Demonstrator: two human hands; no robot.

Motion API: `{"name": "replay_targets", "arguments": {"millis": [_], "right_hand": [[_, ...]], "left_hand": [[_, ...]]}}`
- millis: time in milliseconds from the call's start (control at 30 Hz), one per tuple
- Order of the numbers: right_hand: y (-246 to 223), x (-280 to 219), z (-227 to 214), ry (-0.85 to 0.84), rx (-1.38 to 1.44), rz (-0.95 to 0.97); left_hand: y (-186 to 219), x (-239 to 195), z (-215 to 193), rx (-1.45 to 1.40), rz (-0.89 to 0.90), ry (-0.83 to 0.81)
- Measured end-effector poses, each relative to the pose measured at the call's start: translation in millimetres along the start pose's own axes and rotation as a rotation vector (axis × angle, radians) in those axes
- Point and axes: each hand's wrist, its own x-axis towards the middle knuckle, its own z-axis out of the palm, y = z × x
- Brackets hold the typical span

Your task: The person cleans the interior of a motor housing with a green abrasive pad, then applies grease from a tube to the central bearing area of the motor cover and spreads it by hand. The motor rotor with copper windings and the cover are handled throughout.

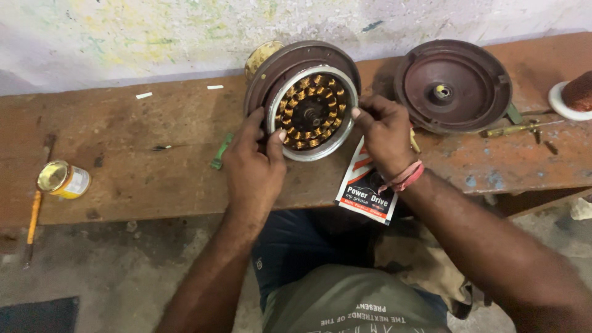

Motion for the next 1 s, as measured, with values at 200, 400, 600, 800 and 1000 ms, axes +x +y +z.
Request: {"name": "replay_targets", "arguments": {"millis": [200,400,600,800,1000], "right_hand": [[-1,-1,2,0.033,-0.011,0.035],[-12,-4,1,0.042,-0.059,0.056],[-13,-1,4,0.046,-0.019,0.075],[-14,-2,3,0.020,-0.022,0.082],[-17,0,-3,-0.047,-0.090,0.063]], "left_hand": [[-6,-3,4,0.001,0.025,0.058],[-8,-5,4,-0.004,0.029,0.067],[-10,-2,7,0.045,0.093,0.116],[-14,-2,10,0.076,0.088,0.114],[-17,-3,8,0.118,0.166,0.145]]}}
